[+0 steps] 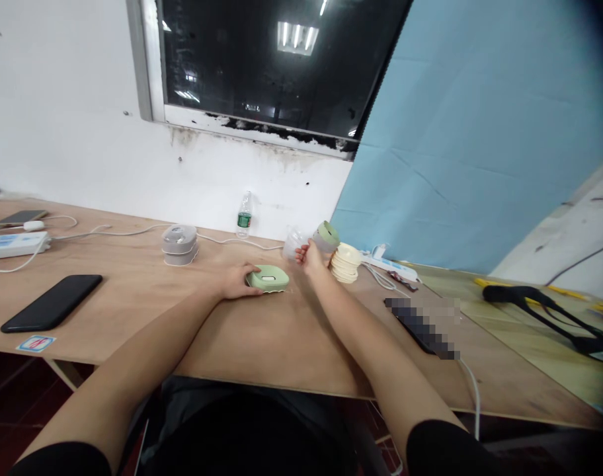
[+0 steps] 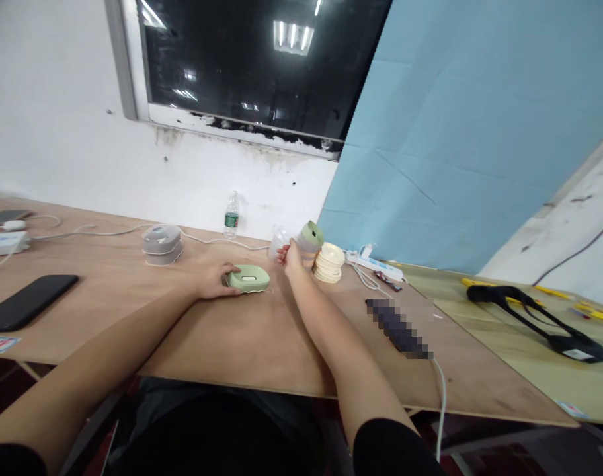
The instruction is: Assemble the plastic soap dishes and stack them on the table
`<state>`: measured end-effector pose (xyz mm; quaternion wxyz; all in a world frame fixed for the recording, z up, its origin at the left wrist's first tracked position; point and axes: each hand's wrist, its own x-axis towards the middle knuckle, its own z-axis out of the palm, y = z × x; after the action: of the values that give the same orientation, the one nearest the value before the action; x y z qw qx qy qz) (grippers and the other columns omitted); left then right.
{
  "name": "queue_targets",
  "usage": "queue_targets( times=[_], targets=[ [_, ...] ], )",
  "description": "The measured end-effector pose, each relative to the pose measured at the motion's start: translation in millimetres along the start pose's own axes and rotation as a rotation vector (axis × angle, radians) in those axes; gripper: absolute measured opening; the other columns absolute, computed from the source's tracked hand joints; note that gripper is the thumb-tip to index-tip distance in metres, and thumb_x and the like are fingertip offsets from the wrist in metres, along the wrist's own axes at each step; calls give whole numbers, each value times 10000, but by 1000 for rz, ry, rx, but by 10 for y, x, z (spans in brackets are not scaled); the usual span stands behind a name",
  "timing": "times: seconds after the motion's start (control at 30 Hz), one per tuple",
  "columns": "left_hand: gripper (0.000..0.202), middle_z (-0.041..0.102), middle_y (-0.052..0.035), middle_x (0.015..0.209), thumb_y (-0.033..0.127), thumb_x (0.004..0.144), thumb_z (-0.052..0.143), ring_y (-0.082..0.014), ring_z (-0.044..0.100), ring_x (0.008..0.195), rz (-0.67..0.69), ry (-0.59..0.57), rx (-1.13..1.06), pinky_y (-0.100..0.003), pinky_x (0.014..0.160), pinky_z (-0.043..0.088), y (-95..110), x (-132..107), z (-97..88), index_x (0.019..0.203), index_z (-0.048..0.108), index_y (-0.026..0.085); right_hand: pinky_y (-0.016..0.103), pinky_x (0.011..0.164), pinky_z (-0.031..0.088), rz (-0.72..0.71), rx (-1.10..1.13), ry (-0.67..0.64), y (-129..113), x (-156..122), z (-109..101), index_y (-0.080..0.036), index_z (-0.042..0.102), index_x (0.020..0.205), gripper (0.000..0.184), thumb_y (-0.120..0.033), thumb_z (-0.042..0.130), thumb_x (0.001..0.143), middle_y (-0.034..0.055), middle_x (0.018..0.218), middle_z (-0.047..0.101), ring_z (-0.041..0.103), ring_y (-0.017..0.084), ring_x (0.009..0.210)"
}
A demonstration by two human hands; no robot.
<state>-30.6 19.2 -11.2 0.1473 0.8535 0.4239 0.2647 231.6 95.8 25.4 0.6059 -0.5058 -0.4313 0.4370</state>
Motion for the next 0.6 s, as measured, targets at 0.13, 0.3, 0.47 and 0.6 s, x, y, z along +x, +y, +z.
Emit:
queue_targets(
  times=[0.13, 0.3, 0.47, 0.6],
  targets=[
    [723, 620, -97, 1178, 663, 642, 679, -278, 601, 1017, -18, 148, -135, -370, 872, 487, 14, 11, 2, 1194, 615, 200, 228, 428, 382, -139, -219, 18, 295, -206, -137, -208, 499, 756, 303, -474, 463, 896, -17, 609, 603, 503, 108, 424],
    [658, 662, -83, 992, 654, 714, 619, -221, 608, 831, -104, 256, -235, -326, 735, 486, 3, 47, -16, 1148, 629, 160, 298, 659, 488, -540, -674, -121, 459, -358, -195, -230, 610, 945, 170, -320, 507, 844, 17, 852, 704, 616, 158, 647],
    [570, 657, -44, 829, 666, 763, 561, -192, 585, 745, -98, 260, -354, -297, 661, 453, 2, 56, -25, 1017, 674, 169, 291, 661, 462, -639, -806, -98, 435, -510, -29, -235, 606, 927, 193, -378, 608, 798, 11, 910, 717, 624, 164, 679],
    [578, 671, -50, 843, 687, 732, 588, -204, 609, 796, -100, 283, -561, -309, 709, 473, -16, 92, -13, 943, 684, 158, 269, 632, 421, -643, -812, -81, 382, -580, -13, -231, 568, 731, 246, -460, 613, 810, 10, 795, 696, 606, 171, 692]
  ],
)
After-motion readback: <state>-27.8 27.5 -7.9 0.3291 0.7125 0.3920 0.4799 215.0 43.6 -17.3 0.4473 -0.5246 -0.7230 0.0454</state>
